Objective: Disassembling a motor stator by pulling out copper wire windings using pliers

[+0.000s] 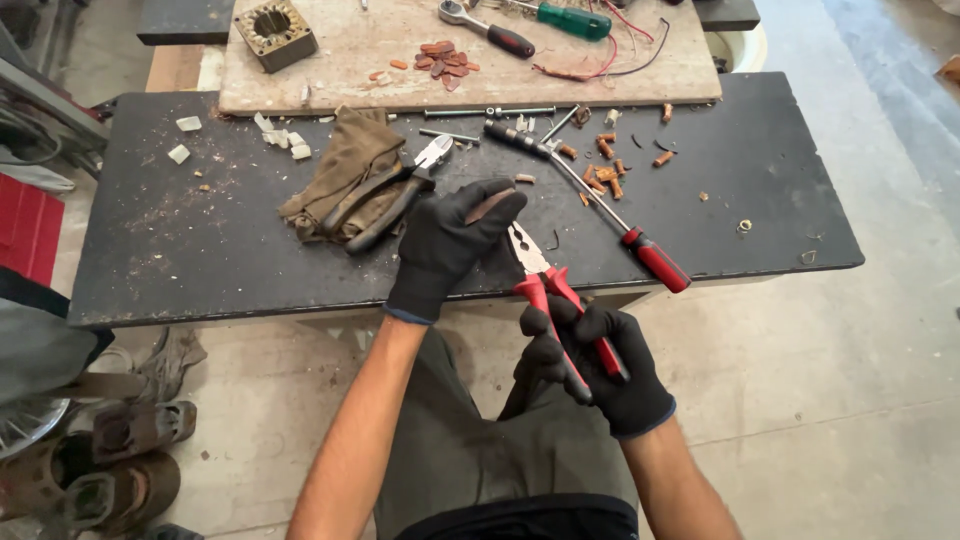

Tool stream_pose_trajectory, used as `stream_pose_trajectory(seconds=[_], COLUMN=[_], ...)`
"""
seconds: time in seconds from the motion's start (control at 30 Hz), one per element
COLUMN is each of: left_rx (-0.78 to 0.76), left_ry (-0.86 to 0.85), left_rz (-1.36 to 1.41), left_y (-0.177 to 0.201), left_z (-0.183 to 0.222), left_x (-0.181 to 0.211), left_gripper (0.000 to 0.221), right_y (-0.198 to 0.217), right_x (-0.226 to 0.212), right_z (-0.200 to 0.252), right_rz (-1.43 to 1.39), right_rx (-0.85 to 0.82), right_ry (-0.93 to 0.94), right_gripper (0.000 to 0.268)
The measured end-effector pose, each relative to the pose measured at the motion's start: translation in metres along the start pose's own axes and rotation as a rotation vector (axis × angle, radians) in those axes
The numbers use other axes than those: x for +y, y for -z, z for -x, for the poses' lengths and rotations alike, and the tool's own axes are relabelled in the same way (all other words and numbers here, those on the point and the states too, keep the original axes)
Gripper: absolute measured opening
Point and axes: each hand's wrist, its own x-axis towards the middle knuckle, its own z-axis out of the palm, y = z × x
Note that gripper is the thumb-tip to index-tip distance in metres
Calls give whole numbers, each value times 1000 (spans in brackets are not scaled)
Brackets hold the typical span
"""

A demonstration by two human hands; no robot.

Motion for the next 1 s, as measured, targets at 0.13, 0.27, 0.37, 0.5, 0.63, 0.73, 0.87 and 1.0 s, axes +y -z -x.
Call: stream_pose_trajectory(seconds=[0.13,0.27,0.37,0.5,0.63,0.73,0.87,1.0], left_rx=[24,-36,-34,-23,38,-28,-72,-49], left_ry=[-96,-113,-148,-402,-451,-345,139,136], left_rz=[-34,90,133,-122,-241,-143,30,192], left_y=[-1,-1,0,1,-5,-2,-1,-7], left_z=[0,1,-1,-3,0,-1,-2,-13], left_x=[-1,-9,-5,-13,-23,-5,8,-26], left_gripper=[27,28,27,33,33,34,26,35], right_y=[-40,-57,-49,-40,33,81,54,0], right_x=[4,13,19,38,52,-6,-76,-56], right_z=[25,44,46,57,89,-11,-25,43], right_rz=[-102,-175,-159,110,98,-135,-154,40], right_rx=[90,162,-46,-154,-169,-352,-486,-580], right_ry=[20,31,40,301,120,107,273,347], right_gripper=[25,23,22,68,45,26,37,66])
